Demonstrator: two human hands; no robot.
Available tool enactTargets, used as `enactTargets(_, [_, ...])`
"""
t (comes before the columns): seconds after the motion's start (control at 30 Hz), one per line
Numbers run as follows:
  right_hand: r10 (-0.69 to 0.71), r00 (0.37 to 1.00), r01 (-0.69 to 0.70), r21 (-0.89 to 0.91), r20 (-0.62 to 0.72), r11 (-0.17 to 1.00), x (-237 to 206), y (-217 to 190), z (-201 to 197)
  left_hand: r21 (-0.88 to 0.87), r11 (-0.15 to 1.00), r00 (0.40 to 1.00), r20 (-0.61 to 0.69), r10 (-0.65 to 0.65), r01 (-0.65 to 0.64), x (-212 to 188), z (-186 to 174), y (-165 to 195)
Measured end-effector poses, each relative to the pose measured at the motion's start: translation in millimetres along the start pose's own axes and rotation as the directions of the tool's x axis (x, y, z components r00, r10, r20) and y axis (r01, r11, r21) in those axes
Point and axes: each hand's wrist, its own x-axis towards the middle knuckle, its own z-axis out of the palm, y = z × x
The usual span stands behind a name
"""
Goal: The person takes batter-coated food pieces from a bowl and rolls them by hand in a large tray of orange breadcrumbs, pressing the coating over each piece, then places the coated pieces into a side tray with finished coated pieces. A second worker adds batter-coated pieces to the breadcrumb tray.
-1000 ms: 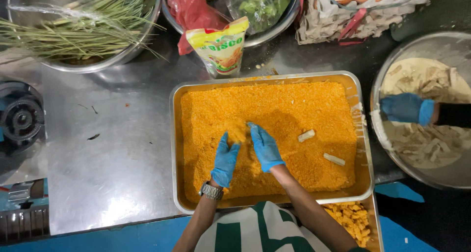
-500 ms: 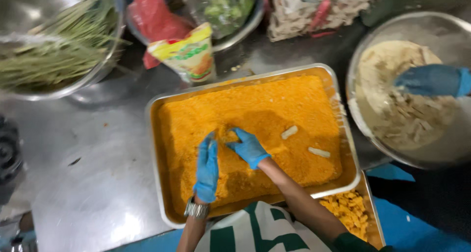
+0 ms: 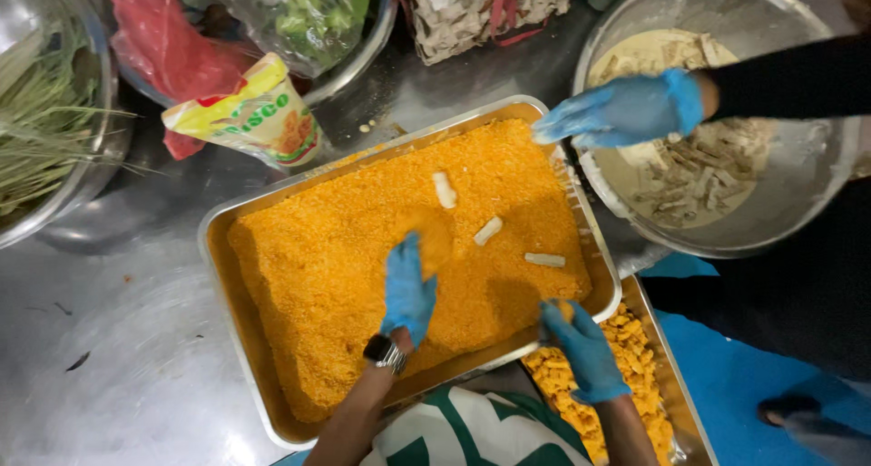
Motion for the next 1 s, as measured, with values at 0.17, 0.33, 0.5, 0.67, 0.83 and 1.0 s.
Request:
enactTargets(0.17, [-0.011, 0.951, -0.016, -0.085, -0.309, 0.996, 3.0, 68.1, -99.9, -0.191, 0.953, 0.954, 0.139, 0.265, -0.236, 20.5, 39.7, 24.8])
enactTargets(0.33, [0.15, 0.908, -0.306, -0.373, -0.392, 0.876, 11.7, 143.7, -136.9, 0.161, 0.927, 0.94, 0.101, 0.327, -0.34, 43.6, 63.3, 48.5])
enactTargets(0.5, [-0.422, 0.849, -0.13, -0.9, -0.318, 0.416, 1.7, 147.9, -109.8, 0.342, 0.898, 0.928, 0.337, 0.158, -0.277, 69.0, 77.7, 55.1])
enactTargets(0.67, [-0.708, 0.655, 0.21, -0.837, -0.263, 0.506, -27.6, 68.0, -58.5, 0.206, 0.892, 0.875, 0.374, 0.308, -0.402, 67.2, 72.0, 19.3])
enactTargets(0.83, [-0.421, 0.907, 0.382, -0.451, 0.015, 0.807, 17.0, 42.2, 60.3, 0.185, 0.94, 0.957, 0.1, 0.271, -0.285, 11.3, 2.9, -50.1])
enactTargets(1.0, [-0.606, 0.759, 0.58, -0.67, 0.238, 0.464, 92.9, 73.6, 149.9, -0.056, 0.994, 0.994, 0.071, -0.088, 0.092, -41.5, -30.0, -76.3])
